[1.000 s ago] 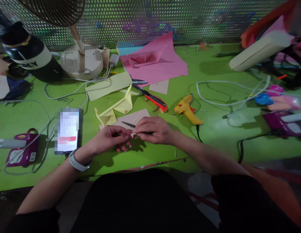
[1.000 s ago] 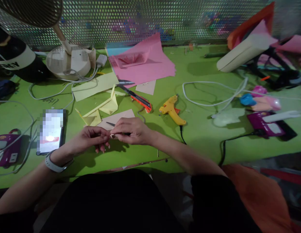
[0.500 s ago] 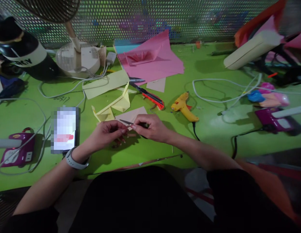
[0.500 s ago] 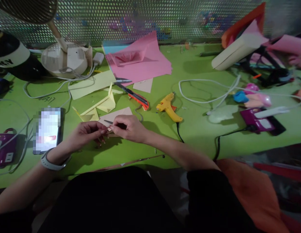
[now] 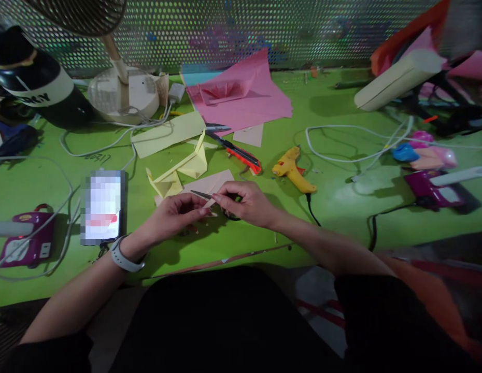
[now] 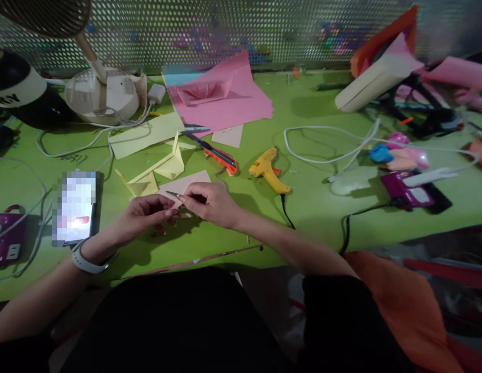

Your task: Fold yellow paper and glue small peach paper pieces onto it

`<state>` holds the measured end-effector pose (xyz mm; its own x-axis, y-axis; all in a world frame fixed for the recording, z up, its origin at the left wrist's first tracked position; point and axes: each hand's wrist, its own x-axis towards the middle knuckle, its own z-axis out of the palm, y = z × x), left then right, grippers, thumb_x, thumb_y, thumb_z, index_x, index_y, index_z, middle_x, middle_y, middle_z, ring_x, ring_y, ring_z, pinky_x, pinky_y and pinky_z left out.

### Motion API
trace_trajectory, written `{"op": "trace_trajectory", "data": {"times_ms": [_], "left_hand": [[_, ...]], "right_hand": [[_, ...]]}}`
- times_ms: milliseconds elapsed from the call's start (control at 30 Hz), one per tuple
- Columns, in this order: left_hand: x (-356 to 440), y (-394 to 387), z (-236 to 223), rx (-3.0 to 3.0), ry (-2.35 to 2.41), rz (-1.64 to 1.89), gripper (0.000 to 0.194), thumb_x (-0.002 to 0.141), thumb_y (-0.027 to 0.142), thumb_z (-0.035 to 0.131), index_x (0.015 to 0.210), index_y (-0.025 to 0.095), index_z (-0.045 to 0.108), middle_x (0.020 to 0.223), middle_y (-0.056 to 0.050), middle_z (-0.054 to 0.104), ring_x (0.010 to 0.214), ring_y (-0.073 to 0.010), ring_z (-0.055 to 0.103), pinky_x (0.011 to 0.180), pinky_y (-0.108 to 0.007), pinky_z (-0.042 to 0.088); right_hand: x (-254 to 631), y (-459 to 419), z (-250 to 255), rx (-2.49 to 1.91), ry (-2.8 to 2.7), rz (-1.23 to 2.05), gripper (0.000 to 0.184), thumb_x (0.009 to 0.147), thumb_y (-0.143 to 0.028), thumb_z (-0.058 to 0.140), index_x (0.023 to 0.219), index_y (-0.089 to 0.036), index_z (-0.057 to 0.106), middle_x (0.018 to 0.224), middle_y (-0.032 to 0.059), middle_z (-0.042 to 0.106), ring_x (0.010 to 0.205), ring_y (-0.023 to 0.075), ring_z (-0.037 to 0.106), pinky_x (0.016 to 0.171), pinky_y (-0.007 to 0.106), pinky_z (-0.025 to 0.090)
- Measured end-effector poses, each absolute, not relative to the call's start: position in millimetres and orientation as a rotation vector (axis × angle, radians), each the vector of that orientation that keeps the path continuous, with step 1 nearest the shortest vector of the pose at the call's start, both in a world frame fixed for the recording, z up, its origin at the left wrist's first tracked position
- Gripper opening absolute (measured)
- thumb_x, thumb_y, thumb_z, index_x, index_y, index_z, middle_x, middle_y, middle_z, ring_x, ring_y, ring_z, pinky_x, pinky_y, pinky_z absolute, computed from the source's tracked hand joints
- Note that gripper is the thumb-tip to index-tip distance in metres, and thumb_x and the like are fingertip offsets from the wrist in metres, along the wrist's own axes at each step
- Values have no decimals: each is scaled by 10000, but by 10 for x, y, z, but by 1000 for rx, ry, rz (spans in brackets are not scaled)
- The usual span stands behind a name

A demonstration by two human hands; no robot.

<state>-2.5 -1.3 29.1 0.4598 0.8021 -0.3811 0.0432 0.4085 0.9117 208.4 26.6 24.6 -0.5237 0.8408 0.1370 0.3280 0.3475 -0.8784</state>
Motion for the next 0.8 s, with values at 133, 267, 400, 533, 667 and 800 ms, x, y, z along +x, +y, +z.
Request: {"op": "trace_trajectory", "data": {"times_ms": [133, 267, 400, 533, 667, 800], "left_hand": [[-63, 9, 240, 1042, 1018, 629, 258, 786, 376, 737, 846, 138, 655, 740, -26, 692, 609, -96, 631, 540, -182, 527], [-119, 61, 215, 1060, 1037, 662, 251, 798, 371, 726, 889, 145, 667, 819, -39, 711, 672, -104, 652, 567, -183, 544], [-136, 81, 204, 1042, 1060, 689, 258, 804, 376, 723, 916, 154, 658, 893, -49, 718, 773, -135, 686, 593, -196, 565], [-128, 77, 216, 1011, 1091, 698, 244, 807, 366, 724, 895, 153, 645, 895, -52, 725, 792, -139, 693, 624, -209, 574], [-131, 79, 220, 985, 1084, 702, 244, 795, 364, 736, 875, 158, 634, 866, -46, 728, 786, -141, 698, 626, -215, 575], [-165, 96, 215, 949, 1090, 752, 230, 798, 354, 740, 866, 158, 639, 871, -40, 726, 785, -136, 697, 624, -207, 568]], "right_hand": [[2170, 280, 277, -1007, -2091, 1030, 272, 929, -355, 511, 776, -172, 641, 643, -5, 616, 550, 99, 522, 521, 228, 394], [2414, 219, 322, -1275, -2452, 707, 201, 866, -357, 596, 878, -166, 658, 855, 56, 682, 623, 134, 577, 579, 269, 413], [2475, 98, 278, -1535, -2739, 446, 283, 812, -352, 632, 1009, -149, 634, 1036, 131, 664, 632, 188, 606, 514, 296, 355], [2381, 100, 258, -1591, -2814, 386, 242, 820, -320, 599, 993, -152, 613, 967, 126, 665, 625, 199, 605, 501, 297, 327], [2363, 214, 282, -1535, -2847, 440, 184, 793, -304, 630, 902, -157, 618, 888, 113, 690, 622, 191, 601, 493, 289, 306], [2440, 333, 320, -1601, -2704, 724, 144, 748, -293, 666, 829, -180, 626, 794, 59, 700, 625, 176, 606, 505, 274, 342]]}}
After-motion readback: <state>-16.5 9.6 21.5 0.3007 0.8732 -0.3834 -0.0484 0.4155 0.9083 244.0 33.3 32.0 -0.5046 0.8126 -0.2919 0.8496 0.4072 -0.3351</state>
